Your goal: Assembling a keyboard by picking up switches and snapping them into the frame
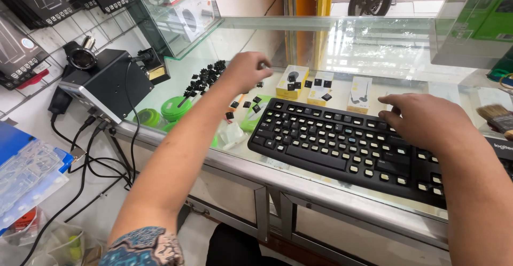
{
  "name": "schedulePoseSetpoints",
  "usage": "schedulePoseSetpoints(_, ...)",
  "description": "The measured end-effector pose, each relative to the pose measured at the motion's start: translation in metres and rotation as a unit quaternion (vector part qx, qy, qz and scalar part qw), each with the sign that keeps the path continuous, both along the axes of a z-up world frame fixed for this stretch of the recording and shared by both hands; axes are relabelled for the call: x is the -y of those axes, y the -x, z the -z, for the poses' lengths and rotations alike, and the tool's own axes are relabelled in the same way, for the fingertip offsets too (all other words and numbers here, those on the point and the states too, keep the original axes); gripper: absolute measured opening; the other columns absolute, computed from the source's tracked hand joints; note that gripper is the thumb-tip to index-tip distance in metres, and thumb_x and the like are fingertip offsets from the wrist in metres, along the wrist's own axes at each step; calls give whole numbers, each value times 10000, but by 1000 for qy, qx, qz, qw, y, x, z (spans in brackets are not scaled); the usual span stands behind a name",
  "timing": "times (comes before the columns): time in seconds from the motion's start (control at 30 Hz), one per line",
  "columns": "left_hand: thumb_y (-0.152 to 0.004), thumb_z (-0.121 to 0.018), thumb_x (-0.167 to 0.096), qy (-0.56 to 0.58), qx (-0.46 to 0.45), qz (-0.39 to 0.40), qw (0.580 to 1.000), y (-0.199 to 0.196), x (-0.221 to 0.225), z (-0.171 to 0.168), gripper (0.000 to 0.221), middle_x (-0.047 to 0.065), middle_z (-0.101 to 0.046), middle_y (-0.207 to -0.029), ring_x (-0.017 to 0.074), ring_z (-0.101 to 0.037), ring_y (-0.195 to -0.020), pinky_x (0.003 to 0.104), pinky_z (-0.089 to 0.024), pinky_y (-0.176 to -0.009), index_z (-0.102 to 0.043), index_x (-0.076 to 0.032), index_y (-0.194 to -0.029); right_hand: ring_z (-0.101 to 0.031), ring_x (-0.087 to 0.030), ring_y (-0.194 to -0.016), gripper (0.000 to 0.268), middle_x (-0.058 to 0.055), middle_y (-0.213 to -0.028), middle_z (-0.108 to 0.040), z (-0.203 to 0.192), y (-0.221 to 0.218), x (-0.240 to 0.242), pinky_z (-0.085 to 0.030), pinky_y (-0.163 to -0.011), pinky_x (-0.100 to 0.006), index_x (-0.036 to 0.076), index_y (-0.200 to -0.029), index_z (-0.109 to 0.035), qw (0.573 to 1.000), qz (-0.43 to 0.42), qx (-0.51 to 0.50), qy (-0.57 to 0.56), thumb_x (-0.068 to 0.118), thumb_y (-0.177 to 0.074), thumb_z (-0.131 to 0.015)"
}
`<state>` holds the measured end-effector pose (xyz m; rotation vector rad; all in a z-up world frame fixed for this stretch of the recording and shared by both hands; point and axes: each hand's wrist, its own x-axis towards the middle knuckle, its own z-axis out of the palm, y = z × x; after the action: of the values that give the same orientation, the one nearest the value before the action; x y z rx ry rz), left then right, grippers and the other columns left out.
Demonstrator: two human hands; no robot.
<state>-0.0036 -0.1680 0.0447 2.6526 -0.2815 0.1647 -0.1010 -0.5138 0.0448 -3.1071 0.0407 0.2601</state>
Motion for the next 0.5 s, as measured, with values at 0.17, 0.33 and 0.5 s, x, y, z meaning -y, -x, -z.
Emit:
schedulePoseSetpoints(0.17, -918, -693, -318, -84, -31, -75, 993, 12, -52, 17, 197, -11, -793, -1007, 209, -716, -931, 404, -536, -787, -805, -208, -1037, -611, -244, -1369, 467, 110, -1504, -612, 6, -4, 1, -582, -997, -481, 428, -1481, -547, 1000, -6, 9, 4, 454, -1027, -435)
schedulePoseSetpoints(0.33, -926, -664, -357, -129, -25, -139, 982, 8, -57, 33, 190, -29, -789, -1020, 253, -717, -963, 457, -545, -783, -822, -267, -982, -642, -254, -1349, 473, 106, -1483, -639, 8, -4, 1, -591, -1004, -470, 446, -1487, -539, 1000, -9, 9, 21, 494, -1026, -446)
schedulePoseSetpoints(0.5, -961, -654, -368, -112, -6, -118, 987, -16, -43, 46, 239, -25, -784, -1130, 257, -719, -1030, 468, -570, -778, -797, -267, -1125, -644, -264, -1357, 462, 75, -1486, -647, 9, -6, 1, -584, -1018, -471, 470, -1470, -555, 1000, -4, 14, 25, 504, -1020, -460)
